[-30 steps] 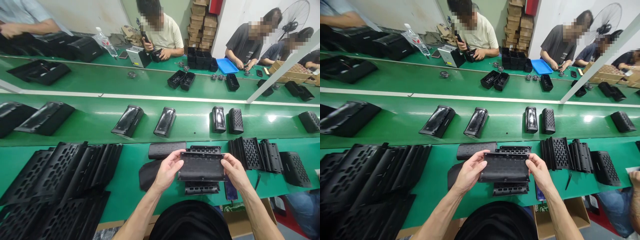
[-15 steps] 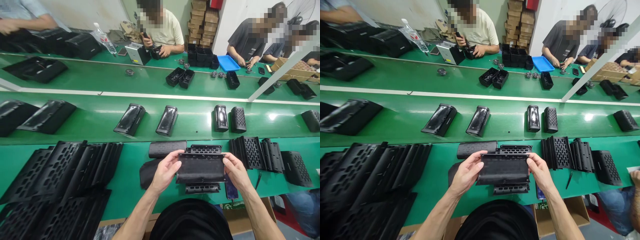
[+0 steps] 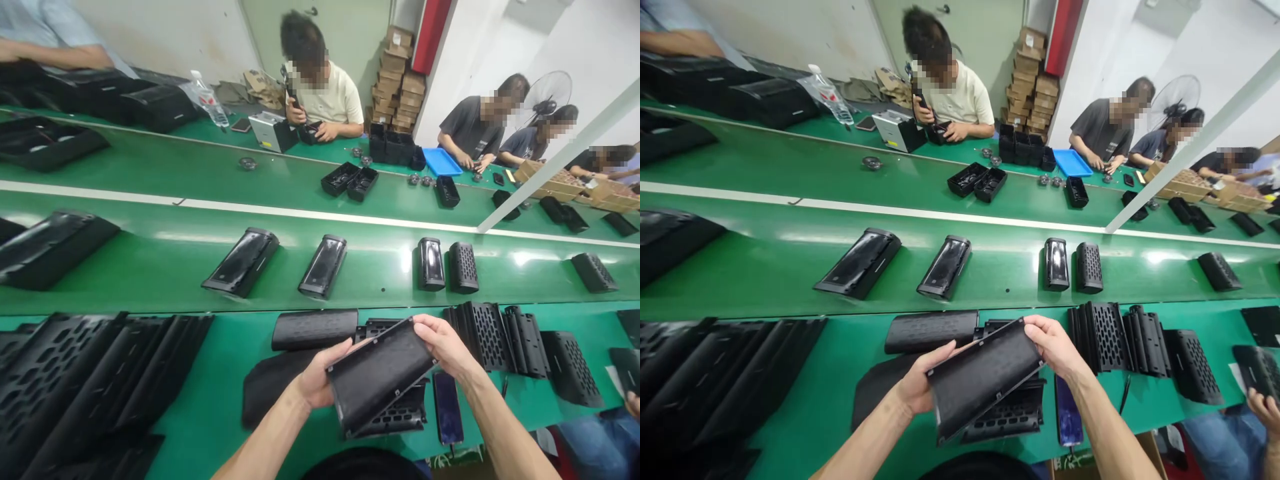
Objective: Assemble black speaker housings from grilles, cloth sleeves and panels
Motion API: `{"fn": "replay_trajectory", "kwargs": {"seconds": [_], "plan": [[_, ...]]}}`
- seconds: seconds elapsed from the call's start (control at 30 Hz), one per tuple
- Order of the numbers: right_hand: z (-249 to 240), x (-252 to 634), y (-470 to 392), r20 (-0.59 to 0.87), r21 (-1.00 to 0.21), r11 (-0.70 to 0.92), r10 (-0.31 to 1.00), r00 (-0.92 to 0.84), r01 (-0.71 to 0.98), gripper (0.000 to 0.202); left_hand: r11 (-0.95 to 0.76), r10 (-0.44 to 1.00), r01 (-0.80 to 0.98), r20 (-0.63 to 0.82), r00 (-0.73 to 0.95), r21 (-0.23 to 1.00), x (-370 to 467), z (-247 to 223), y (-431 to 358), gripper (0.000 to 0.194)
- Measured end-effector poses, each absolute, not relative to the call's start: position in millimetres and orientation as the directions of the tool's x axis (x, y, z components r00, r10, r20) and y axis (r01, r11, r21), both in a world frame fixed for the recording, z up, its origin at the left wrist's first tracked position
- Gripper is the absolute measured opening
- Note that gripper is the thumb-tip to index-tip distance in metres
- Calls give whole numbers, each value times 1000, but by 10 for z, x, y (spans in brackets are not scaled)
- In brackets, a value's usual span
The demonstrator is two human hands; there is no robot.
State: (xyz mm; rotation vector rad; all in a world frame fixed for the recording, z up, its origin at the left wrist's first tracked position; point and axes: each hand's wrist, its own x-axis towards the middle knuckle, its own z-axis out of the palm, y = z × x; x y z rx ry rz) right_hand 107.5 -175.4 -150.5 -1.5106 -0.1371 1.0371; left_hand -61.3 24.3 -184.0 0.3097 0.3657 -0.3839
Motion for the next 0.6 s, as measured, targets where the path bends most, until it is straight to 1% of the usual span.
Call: {"fn": "replay_trajectory", "kwargs": {"seconds": [0.03,0.07,0.1,0.13,0.2,0.27,0.33,0.4,0.47,0.6], "plan": [[-1548,1245,-1685,-504,-863,-333,612,609,-380,54,898,-281,381,-382,880,218,-624,-1868,234,39],[-1598,1447,-1608,-484,-868,-408,572,662,-282,57,914,-245,341,-372,895,220,-642,-1895,230,34],[-1654,1674,-1528,-446,-855,-484,501,742,-186,60,927,-201,297,-365,909,228,-664,-1920,231,30],[-1717,1912,-1449,-392,-830,-542,406,826,-128,62,938,-155,251,-358,921,240,-687,-1942,238,26],[-1854,2360,-1320,-322,-775,-623,247,914,-105,62,947,-95,187,-328,940,261,-733,-1970,265,27],[-1997,2681,-1253,-296,-708,-693,119,948,-134,63,947,-95,172,-274,957,271,-767,-1965,298,37],[-2132,2850,-1248,-280,-641,-752,45,959,-152,64,948,-107,166,-219,970,271,-773,-1926,324,50],[-2254,2936,-1275,-267,-603,-788,50,962,-126,64,957,-68,119,-194,979,265,-736,-1873,341,58],[-2373,3018,-1285,-264,-598,-798,109,958,-75,67,966,-1,54,-208,978,252,-664,-1837,360,62],[-2644,3147,-1166,-307,-648,-761,230,923,-26,91,978,19,26,-213,977,206,-542,-1853,387,78]]}}
